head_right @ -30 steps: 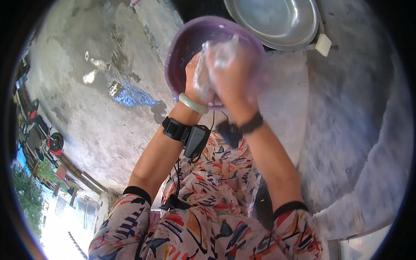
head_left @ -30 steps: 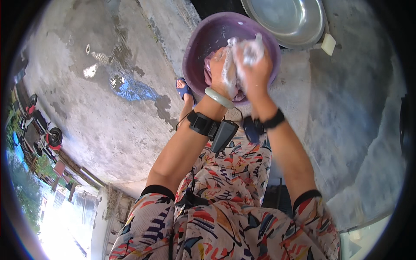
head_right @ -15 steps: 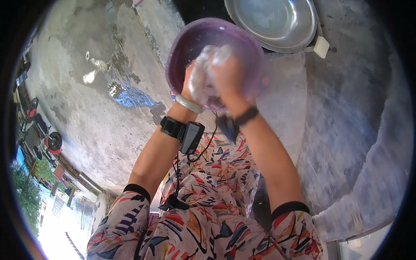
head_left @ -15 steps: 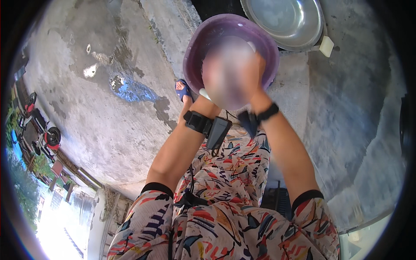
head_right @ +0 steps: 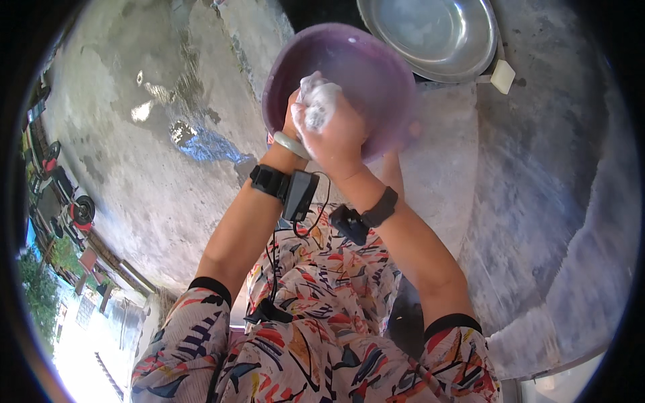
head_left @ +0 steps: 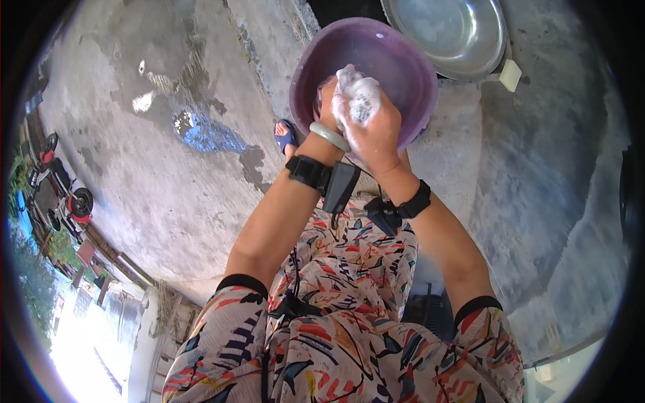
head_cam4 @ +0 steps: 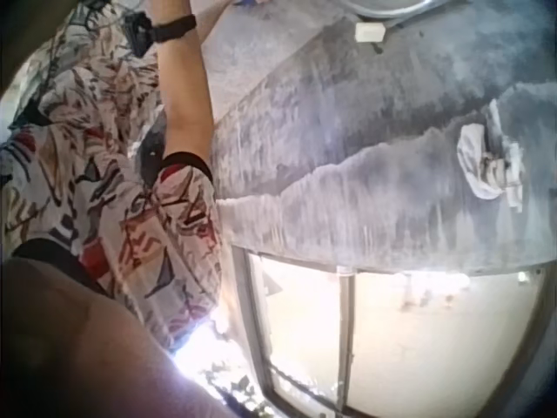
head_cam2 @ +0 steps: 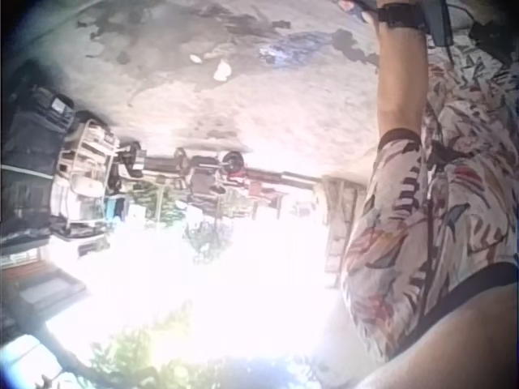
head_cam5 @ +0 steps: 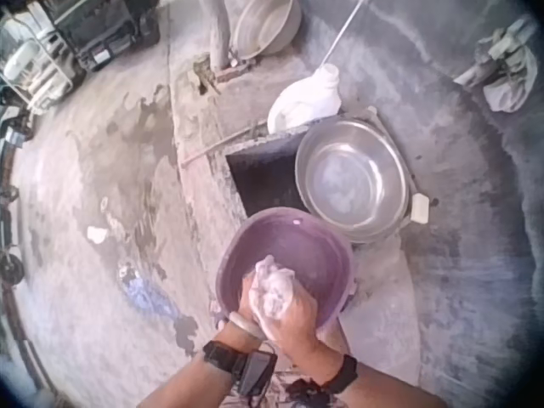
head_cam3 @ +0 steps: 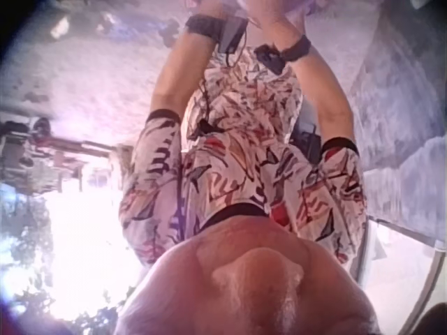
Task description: The person rubs a piece of clothing with a bar of soap over a purple basin, then continues to scrub and rinse the garment by hand in the basin.
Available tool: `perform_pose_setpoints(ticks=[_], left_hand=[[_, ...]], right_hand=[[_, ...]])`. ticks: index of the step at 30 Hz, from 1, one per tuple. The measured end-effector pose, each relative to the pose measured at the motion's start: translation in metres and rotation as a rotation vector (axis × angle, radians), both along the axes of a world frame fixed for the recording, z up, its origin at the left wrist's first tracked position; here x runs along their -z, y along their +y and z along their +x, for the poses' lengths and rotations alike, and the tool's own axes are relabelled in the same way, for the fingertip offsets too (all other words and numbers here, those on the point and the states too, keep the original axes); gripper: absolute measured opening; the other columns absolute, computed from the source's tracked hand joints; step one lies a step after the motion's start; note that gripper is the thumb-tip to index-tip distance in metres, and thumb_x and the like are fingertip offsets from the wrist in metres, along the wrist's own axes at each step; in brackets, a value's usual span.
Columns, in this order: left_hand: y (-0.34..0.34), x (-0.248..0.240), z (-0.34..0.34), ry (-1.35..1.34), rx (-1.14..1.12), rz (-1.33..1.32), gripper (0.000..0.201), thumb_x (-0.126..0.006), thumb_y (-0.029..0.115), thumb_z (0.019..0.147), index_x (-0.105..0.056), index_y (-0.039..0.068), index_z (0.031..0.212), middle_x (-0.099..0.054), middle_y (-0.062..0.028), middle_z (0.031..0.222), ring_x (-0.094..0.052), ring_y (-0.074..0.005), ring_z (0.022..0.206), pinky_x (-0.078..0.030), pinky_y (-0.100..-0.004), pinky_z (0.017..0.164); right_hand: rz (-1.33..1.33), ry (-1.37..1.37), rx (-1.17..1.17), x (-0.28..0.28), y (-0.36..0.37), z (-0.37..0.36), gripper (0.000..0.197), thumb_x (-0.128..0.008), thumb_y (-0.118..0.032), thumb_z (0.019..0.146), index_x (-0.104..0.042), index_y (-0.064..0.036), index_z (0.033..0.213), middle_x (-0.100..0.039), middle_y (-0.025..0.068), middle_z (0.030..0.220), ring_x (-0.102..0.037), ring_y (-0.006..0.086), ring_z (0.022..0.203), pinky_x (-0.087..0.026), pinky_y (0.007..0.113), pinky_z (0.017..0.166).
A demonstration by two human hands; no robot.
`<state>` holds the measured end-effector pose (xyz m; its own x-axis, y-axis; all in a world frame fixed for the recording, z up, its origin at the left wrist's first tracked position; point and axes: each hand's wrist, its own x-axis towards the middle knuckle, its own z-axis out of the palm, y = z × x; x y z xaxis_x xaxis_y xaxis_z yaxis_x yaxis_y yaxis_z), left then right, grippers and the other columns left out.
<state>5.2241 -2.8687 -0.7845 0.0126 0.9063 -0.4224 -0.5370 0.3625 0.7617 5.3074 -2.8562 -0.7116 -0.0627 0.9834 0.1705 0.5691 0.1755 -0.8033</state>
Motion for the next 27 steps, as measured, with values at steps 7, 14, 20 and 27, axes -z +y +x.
perform_pose_setpoints(ticks=[7, 14, 20, 27], left_hand=[[0.0, -0.001, 0.016, -0.083, -0.053, -0.162, 0.033, -0.048, 0.027, 0.101, -0.057, 0.003, 0.121, -0.065, -0.0112, 0.105, -0.065, -0.0206, 0.088, -0.056, -0.0305, 0.077], [0.033, -0.083, 0.013, -0.174, 0.078, -0.472, 0.029, -0.046, 0.023, 0.1, -0.061, 0.002, 0.115, -0.066, -0.0129, 0.103, -0.065, -0.0219, 0.091, -0.054, -0.0354, 0.085], [0.049, -0.029, -0.023, -0.219, -0.073, -0.246, 0.038, -0.062, 0.032, 0.094, -0.062, 0.001, 0.116, -0.068, -0.0105, 0.11, -0.065, -0.0234, 0.103, -0.052, -0.0369, 0.093], [0.044, 0.039, -0.008, 1.235, 0.252, 0.031, 0.056, -0.073, 0.022, 0.074, -0.057, 0.005, 0.125, -0.064, -0.0291, 0.103, -0.06, -0.0433, 0.101, -0.048, -0.0444, 0.092]], right_hand=[[-0.246, -0.136, 0.034, 0.01, 0.027, 0.022, 0.028, -0.074, -0.029, 0.084, -0.065, -0.0024, 0.084, -0.069, 0.0154, 0.078, -0.067, 0.0311, 0.066, -0.051, 0.039, 0.062], [-0.677, 0.28, 0.174, 0.048, 0.041, 0.072, 0.032, -0.068, -0.032, 0.091, -0.067, -0.0002, 0.089, -0.066, 0.0041, 0.08, -0.062, 0.0141, 0.072, -0.051, 0.03, 0.069], [-0.498, 0.446, 0.369, 0.073, 0.039, 0.086, 0.036, -0.066, -0.029, 0.092, -0.061, -0.0003, 0.114, -0.065, 0.0104, 0.099, -0.062, 0.023, 0.094, -0.047, 0.035, 0.085], [-0.318, -0.569, -0.109, 0.089, 0.028, 0.077, 0.047, -0.062, -0.011, 0.086, -0.05, -0.0069, 0.132, -0.063, 0.0185, 0.107, -0.059, 0.0364, 0.103, -0.047, 0.048, 0.087]])
